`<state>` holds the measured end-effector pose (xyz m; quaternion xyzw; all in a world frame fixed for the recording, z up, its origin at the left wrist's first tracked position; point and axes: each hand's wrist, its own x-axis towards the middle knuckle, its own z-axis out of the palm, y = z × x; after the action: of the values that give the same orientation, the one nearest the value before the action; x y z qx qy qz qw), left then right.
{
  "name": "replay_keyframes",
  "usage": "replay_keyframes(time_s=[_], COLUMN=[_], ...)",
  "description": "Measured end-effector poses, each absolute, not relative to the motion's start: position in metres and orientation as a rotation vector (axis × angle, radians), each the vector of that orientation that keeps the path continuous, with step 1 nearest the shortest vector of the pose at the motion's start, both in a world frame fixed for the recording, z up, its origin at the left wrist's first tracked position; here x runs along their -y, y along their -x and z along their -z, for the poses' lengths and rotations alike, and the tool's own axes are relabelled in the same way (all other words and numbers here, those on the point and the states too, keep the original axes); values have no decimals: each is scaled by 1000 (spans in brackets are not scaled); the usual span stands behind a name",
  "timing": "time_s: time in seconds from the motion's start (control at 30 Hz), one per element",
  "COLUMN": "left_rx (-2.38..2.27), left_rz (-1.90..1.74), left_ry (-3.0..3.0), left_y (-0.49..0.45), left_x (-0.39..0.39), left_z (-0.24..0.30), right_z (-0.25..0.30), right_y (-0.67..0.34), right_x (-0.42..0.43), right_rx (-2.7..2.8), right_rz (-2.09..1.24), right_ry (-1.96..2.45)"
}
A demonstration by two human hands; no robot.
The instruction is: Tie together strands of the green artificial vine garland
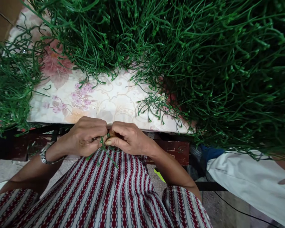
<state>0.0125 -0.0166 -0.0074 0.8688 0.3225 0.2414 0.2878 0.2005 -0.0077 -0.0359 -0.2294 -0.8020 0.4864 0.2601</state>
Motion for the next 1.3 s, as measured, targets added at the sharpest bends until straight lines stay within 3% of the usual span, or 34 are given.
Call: replay_keyframes(time_s=[0.27, 0.63, 1.3], left_rx=[-765, -550, -464], left_rz=[-423, -612, -620], left_ry=[-2599, -2012, -1779], left_y=[-11, -15, -12], left_x=[19, 15, 10], left_z=[3, 9, 7], right_z=[38, 33, 16], right_y=[-202, -199, -206], right_x=[11, 4, -5], right_rx=[2215, 2092, 2286], right_rz=[-1434, -1635, -1367], right_ry=[621, 282, 261])
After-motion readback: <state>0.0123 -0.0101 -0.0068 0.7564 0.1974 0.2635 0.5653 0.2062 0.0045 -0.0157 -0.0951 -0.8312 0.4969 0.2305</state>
